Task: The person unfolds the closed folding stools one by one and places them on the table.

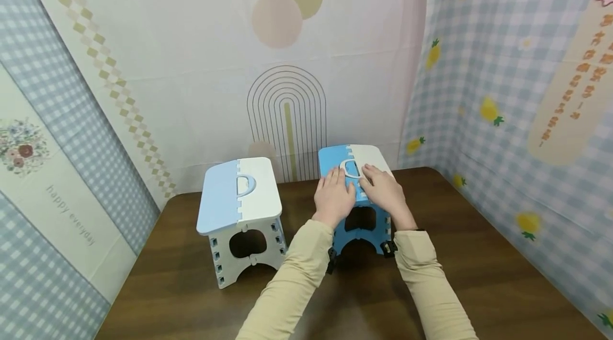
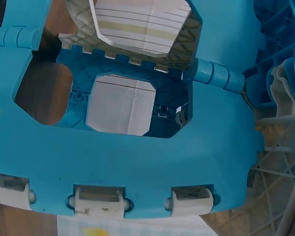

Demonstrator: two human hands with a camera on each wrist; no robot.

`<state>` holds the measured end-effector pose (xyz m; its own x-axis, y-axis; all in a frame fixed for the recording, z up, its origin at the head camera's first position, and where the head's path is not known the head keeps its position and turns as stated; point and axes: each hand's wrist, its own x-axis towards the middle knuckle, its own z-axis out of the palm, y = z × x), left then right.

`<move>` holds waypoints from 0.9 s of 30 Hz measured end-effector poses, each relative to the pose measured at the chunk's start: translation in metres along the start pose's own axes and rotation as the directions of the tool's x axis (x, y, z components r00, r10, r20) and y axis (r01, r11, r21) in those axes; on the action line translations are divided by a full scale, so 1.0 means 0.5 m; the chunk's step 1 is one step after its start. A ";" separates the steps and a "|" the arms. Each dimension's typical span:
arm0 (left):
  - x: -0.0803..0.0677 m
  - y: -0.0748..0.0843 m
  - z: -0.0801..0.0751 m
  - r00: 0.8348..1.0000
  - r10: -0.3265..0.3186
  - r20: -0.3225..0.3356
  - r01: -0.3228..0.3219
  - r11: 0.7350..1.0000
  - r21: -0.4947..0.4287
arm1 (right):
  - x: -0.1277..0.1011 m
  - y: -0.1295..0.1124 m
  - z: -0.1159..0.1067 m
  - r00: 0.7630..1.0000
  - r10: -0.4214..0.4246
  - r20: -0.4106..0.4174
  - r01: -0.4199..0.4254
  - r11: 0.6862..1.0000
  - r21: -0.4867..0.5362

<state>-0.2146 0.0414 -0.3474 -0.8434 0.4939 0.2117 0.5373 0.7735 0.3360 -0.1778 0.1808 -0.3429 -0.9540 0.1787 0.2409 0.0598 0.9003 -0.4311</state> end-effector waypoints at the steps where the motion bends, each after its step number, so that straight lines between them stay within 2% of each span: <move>1: 0.000 0.001 0.000 1.000 -0.004 0.006 0.004 1.000 -0.002 | -0.001 0.000 0.000 1.000 0.008 0.000 -0.008 1.000 -0.007; 7: 0.009 0.001 -0.001 1.000 -0.018 0.004 0.018 1.000 -0.021 | 0.007 -0.001 0.001 1.000 0.028 0.004 -0.028 0.999 -0.020; 15: 0.023 -0.007 0.003 1.000 0.010 -0.008 -0.011 1.000 -0.022 | 0.016 0.000 -0.005 0.999 0.040 -0.015 -0.041 0.999 -0.025; 23: 0.031 -0.010 0.007 0.999 0.021 -0.045 -0.021 1.000 -0.012 | 0.019 -0.002 -0.007 0.998 0.040 -0.044 -0.041 0.999 -0.020; 27: 0.020 -0.015 0.020 0.994 0.026 -0.105 -0.029 0.999 -0.027 | 0.009 -0.002 0.006 0.995 0.054 -0.087 -0.054 0.999 -0.005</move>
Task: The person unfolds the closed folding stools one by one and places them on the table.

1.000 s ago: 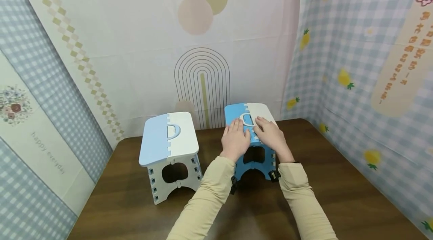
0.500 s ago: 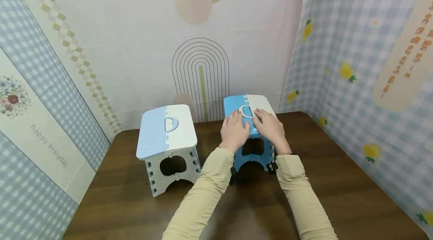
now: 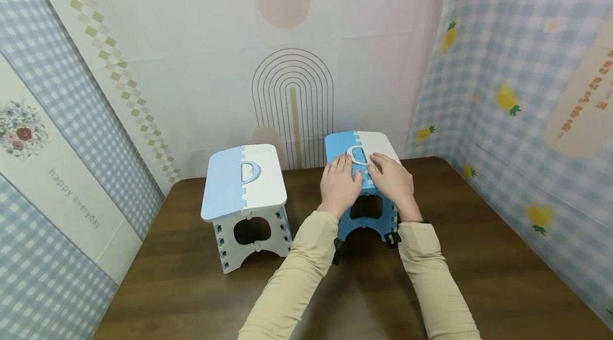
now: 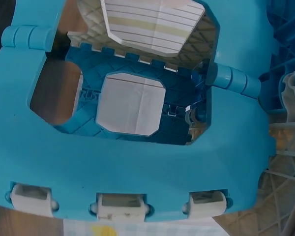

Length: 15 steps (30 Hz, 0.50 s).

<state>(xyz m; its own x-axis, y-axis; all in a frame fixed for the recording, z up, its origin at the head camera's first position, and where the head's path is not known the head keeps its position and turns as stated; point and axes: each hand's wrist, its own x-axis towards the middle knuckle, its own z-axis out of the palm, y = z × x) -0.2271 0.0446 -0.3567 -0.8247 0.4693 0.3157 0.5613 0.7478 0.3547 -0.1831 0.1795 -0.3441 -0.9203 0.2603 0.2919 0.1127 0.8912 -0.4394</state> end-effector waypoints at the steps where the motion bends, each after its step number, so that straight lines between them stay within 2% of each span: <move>1: -0.005 0.000 0.002 1.000 -0.003 -0.014 0.003 1.000 -0.009 | -0.004 0.000 0.003 1.000 0.004 -0.012 -0.004 1.000 0.010; 4: -0.015 -0.003 0.006 0.999 -0.013 -0.051 0.011 0.999 -0.040 | -0.012 -0.002 0.008 0.999 0.012 -0.033 -0.011 0.999 0.038; 9: -0.013 -0.001 0.005 0.999 -0.023 -0.048 0.022 0.999 -0.036 | -0.014 -0.001 0.007 0.996 -0.004 -0.086 0.008 0.999 0.042; 12: -0.006 0.003 0.000 1.000 -0.022 -0.007 0.022 1.000 -0.020 | -0.011 0.004 0.006 0.993 -0.031 -0.111 0.037 0.998 0.053; 15: -0.005 0.009 -0.008 0.998 -0.003 0.066 0.005 0.999 -0.034 | -0.012 0.013 0.002 0.990 -0.055 -0.130 0.071 0.991 0.116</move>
<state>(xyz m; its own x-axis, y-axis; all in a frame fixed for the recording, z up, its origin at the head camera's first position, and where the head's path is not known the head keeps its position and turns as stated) -0.2224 0.0448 -0.3524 -0.8291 0.4974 0.2555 0.5591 0.7339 0.3856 -0.1775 0.1833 -0.3498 -0.8685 0.2567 0.4240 0.0030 0.8582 -0.5134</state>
